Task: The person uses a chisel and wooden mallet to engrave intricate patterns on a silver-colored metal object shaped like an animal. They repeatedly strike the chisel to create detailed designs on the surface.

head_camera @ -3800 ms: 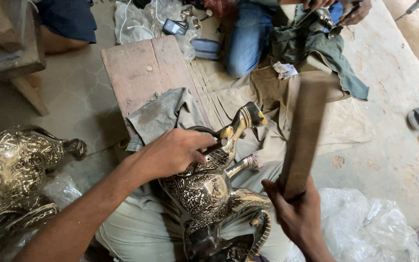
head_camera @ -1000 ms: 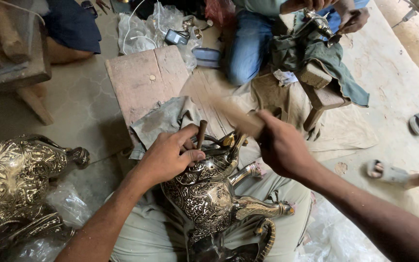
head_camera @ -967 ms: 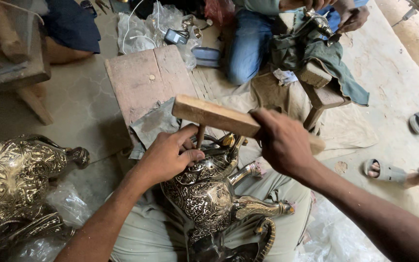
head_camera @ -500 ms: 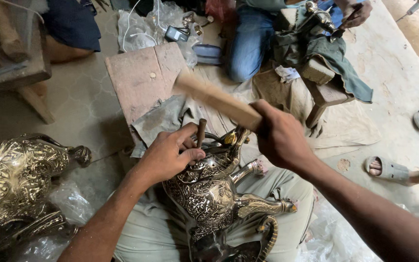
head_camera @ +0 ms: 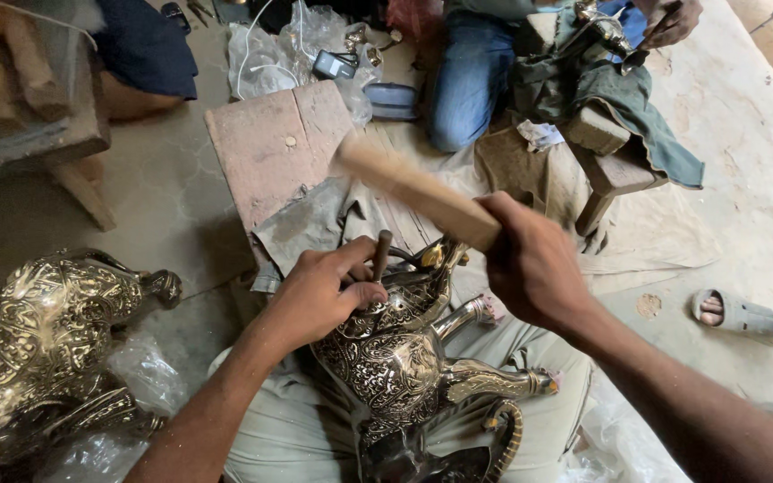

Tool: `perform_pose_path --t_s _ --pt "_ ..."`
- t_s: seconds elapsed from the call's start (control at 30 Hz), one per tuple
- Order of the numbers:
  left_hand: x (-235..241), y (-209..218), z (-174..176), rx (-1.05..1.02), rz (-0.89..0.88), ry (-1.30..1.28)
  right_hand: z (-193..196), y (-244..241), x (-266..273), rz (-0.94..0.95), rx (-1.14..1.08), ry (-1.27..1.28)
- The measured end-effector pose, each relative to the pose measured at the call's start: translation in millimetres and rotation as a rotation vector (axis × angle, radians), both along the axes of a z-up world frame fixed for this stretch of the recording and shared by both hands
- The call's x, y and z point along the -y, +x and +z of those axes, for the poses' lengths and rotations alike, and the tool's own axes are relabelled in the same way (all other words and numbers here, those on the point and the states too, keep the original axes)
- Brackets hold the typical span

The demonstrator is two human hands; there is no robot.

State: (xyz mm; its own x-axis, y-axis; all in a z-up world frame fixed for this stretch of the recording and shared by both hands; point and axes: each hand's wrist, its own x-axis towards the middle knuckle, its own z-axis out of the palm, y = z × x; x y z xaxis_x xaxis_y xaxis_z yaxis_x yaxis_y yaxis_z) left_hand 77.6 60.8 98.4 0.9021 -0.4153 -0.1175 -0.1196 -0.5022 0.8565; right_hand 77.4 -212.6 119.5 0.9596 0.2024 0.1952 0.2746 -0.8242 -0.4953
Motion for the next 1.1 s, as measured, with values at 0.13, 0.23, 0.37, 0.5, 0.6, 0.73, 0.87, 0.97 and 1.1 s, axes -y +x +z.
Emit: perform_pose_path --t_s 0.13,0.23,0.37,0.5,0.6,0.73,0.87,0.97,1.1 --pt "4 6 9 0.022 -0.090 0.071 -3 -8 6 -0.022 -0.122 0.198" --pt "5 5 8 0.020 -0.111 0.058 -5 -15 4 -0.039 -0.101 0.186" --pt "7 3 1 0.105 -0.107 0.043 6 -20 8 -0.058 -0.056 -0.052" --pt "-2 5 0 0.124 0.023 0.008 16 -23 21 0.081 0.041 -0.032" --pt "-11 1 -2 -0.029 0.060 -0.102 14 -19 29 -0.059 -0.087 -0.143" --pt "-12 -2 -3 0.037 0.019 -0.031 17 -2 29 -0.051 -0.253 -0.183" --pt "-13 -3 -6 0.036 -0.006 -0.018 22 -2 15 0.073 -0.245 0.307" --pt "-12 -4 -7 0.030 0.013 -0.002 27 0 7 0.090 -0.312 0.409" --pt "-10 -4 -10 0.004 0.017 -0.018 27 14 8 0.135 -0.371 -0.497"
